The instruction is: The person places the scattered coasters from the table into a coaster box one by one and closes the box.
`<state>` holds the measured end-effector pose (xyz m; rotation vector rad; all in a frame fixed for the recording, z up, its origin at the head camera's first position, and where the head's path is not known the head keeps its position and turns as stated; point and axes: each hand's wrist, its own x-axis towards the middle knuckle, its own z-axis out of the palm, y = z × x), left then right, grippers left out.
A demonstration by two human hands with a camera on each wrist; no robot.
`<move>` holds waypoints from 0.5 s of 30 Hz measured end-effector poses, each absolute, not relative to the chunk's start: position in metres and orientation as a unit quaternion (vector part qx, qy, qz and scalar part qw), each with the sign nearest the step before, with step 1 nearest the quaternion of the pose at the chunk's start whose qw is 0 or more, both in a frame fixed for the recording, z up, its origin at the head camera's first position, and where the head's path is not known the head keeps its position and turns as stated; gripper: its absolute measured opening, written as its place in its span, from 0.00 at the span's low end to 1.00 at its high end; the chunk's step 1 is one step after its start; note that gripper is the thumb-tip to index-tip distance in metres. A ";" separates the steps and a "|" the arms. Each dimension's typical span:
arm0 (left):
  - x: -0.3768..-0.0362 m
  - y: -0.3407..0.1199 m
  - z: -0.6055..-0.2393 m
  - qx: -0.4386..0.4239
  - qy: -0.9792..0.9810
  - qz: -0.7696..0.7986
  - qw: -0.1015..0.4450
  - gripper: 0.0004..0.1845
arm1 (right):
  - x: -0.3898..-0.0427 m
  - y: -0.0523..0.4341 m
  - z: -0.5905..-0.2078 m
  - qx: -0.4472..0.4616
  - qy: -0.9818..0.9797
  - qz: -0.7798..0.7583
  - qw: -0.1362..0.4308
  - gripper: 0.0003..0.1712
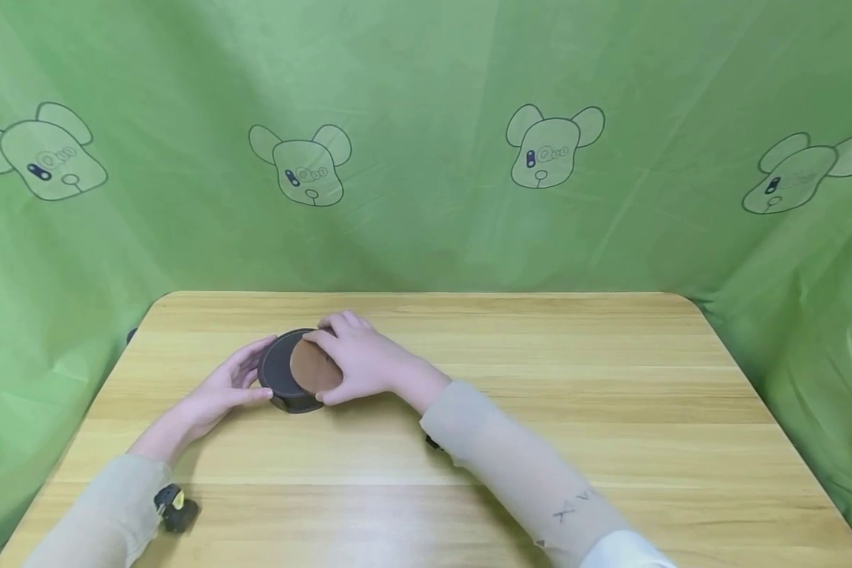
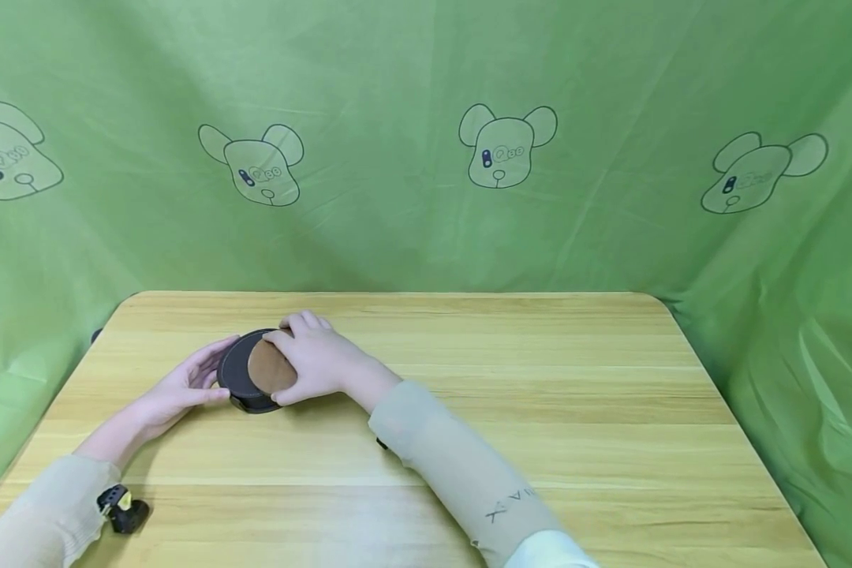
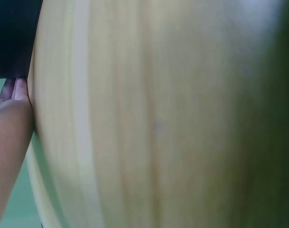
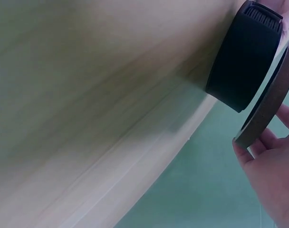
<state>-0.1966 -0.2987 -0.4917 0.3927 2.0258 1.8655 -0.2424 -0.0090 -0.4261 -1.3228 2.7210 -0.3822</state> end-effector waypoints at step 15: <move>-0.197 -0.299 -0.489 0.135 0.713 0.662 0.188 0.48 | -0.247 -0.037 -0.424 -0.438 0.891 -0.110 0.044 0.51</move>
